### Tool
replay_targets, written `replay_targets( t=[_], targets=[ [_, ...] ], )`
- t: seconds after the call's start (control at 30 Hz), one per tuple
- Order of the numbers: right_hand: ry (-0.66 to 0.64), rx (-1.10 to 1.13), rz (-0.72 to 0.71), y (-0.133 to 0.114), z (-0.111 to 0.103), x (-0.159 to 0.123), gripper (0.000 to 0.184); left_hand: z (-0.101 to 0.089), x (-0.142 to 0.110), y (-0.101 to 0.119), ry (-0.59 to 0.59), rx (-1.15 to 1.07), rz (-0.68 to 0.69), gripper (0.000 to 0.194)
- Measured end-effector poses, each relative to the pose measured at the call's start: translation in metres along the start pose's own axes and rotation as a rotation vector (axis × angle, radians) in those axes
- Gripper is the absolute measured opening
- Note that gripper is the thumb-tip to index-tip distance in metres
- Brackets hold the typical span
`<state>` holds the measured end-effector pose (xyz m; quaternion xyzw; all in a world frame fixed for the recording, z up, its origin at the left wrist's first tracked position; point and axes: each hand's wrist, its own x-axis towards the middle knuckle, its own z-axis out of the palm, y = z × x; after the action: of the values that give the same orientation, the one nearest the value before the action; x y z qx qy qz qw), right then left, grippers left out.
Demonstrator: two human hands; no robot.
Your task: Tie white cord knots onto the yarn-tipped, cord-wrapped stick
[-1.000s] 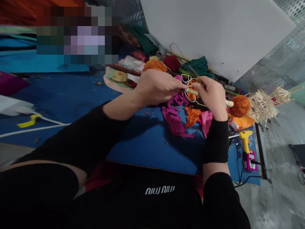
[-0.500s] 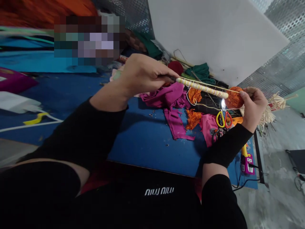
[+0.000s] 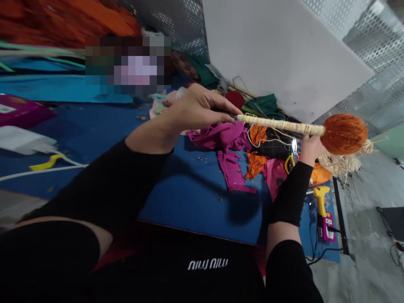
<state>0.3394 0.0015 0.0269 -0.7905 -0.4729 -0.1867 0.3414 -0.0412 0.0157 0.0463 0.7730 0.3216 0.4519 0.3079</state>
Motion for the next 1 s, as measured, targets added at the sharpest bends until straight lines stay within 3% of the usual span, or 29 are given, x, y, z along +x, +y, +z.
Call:
replay_targets(
  t=[0.07, 0.13, 0.2, 0.3, 0.4, 0.47, 0.57, 0.67, 0.8, 0.9, 1.0],
  targets=[
    [0.06, 0.027, -0.033, -0.019, -0.01, -0.013, 0.024, 0.008, -0.001, 0.005, -0.005, -0.055, -0.032, 0.025],
    [0.055, 0.197, -0.149, -0.046, -0.018, -0.028, 0.026, 0.014, -0.002, 0.008, 0.007, -0.12, -0.063, 0.026],
    [-0.078, 0.499, -0.319, -0.076, -0.021, -0.045, 0.033, 0.02, -0.003, 0.009, 0.044, -0.187, -0.08, 0.025],
    [-0.378, 0.939, -0.496, -0.115, -0.013, -0.073, 0.041, 0.023, -0.002, 0.007, 0.075, -0.265, -0.081, 0.021],
    [-0.551, 1.085, -0.53, -0.134, -0.005, -0.093, 0.041, 0.023, 0.001, 0.003, 0.096, -0.299, -0.066, 0.02],
    [-0.509, 0.991, -0.509, -0.137, -0.008, -0.1, 0.034, 0.023, 0.002, 0.0, 0.108, -0.305, -0.064, 0.02],
    [-0.239, 0.862, -0.535, -0.138, -0.02, -0.106, 0.032, 0.024, 0.005, -0.003, 0.126, -0.35, -0.08, 0.018],
    [-0.063, 0.999, -0.628, -0.144, -0.025, -0.112, 0.028, 0.029, 0.007, -0.008, 0.139, -0.415, -0.08, 0.017],
    [-0.202, 1.351, -0.641, -0.154, -0.01, -0.12, 0.031, 0.039, 0.01, -0.016, 0.126, -0.375, -0.068, 0.018],
    [-0.261, 1.545, -0.464, -0.16, -0.001, -0.123, 0.04, 0.047, 0.01, -0.018, 0.133, -0.329, -0.075, 0.025],
    [-0.219, 1.575, -0.273, -0.163, -0.003, -0.126, 0.046, 0.055, 0.006, -0.017, 0.17, -0.306, -0.084, 0.036]
  ],
)
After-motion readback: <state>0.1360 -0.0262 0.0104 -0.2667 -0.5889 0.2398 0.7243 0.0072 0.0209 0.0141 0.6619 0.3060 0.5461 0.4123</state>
